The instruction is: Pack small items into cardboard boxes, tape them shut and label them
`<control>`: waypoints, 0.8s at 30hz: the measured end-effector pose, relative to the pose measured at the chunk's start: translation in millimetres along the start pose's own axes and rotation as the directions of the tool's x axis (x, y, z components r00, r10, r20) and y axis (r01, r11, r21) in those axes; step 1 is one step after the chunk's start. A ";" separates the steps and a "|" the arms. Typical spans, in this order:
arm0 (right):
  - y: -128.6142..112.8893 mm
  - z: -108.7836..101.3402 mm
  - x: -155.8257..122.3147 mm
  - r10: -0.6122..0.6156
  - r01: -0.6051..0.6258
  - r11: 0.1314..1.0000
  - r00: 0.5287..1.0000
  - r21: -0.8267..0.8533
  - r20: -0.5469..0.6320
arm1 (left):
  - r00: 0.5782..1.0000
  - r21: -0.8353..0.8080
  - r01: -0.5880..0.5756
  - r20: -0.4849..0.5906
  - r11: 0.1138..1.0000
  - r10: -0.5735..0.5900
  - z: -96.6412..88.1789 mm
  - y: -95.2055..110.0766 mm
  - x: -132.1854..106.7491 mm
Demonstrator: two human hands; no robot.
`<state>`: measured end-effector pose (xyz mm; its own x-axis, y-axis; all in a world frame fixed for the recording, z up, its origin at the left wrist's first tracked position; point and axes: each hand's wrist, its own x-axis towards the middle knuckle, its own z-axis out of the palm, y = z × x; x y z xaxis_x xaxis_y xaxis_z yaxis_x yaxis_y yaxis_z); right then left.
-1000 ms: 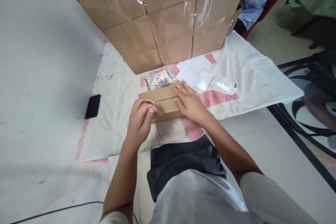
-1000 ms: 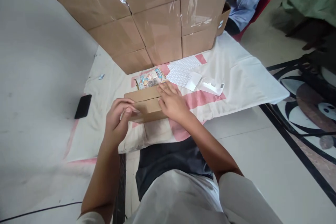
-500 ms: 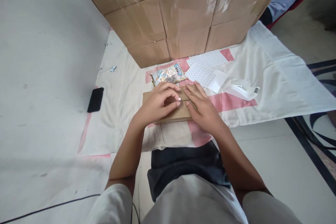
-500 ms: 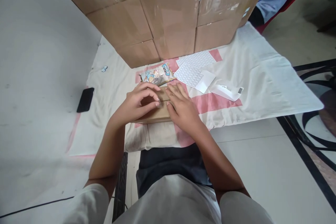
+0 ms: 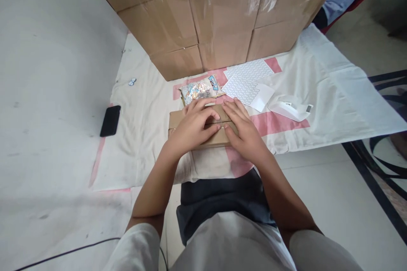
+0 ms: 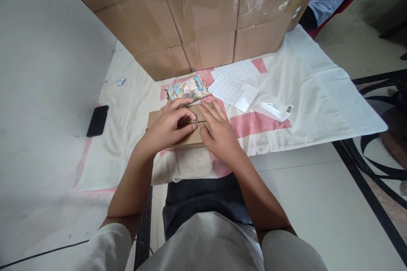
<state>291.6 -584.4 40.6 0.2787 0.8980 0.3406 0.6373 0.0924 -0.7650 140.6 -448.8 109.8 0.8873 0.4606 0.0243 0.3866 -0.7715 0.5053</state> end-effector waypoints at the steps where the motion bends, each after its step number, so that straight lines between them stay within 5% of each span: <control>1: 0.1 -0.1 -0.1 -0.003 0.003 1.000 1.000 -0.001 0.000 | 1.000 0.008 0.010 -0.001 1.000 -0.010 -0.1 0.9 -0.5; 17: 0.1 3.2 -0.6 -0.003 0.003 1.000 1.000 0.010 -0.030 | 0.993 -0.040 0.056 -0.102 0.998 -0.059 10.2 -2.2 15.4; 24: -2.9 3.3 -1.3 0.015 -0.014 0.999 0.999 0.031 -0.031 | 0.998 -0.085 -0.019 0.065 0.996 0.024 0.6 -13.7 9.3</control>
<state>287.0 -584.4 40.6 0.3102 0.8855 0.3458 0.6109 0.0930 -0.7862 143.7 -434.1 102.5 0.9108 0.4124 -0.0192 0.3472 -0.7399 0.5762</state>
